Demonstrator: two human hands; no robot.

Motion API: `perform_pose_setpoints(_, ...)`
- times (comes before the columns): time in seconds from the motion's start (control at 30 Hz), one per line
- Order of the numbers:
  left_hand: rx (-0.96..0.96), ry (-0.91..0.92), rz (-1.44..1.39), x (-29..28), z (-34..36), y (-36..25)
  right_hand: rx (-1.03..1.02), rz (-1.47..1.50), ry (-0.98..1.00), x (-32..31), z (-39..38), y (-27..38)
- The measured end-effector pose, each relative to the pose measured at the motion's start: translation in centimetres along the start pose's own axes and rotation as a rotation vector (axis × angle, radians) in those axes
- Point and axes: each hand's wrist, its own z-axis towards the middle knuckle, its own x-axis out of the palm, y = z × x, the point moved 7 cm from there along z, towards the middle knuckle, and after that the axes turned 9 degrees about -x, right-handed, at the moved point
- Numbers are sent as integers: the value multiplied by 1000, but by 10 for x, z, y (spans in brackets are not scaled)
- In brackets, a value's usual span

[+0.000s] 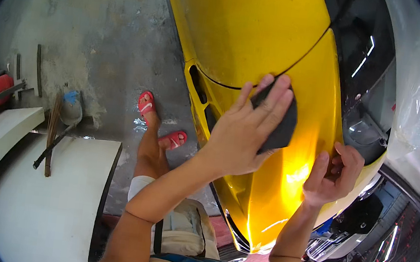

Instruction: Sand a car body panel using a sanding block and water.

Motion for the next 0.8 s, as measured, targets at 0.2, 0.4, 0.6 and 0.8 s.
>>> perform_pose_setpoints(0.2,13,21,-3,9,-13,9,-15,25,-18,-1,6,3)
perform_pose_setpoints(0.4,51,5,72,10,-27,10,-2,76,-36,4,5,3)
perform_pose_setpoints(0.6,130,-48,124,2,-5,12,-8,64,-31,4,5,5)
perform_pose_setpoints(0.8,91,-31,41,10,-9,17,-38,58,-14,4,11,5)
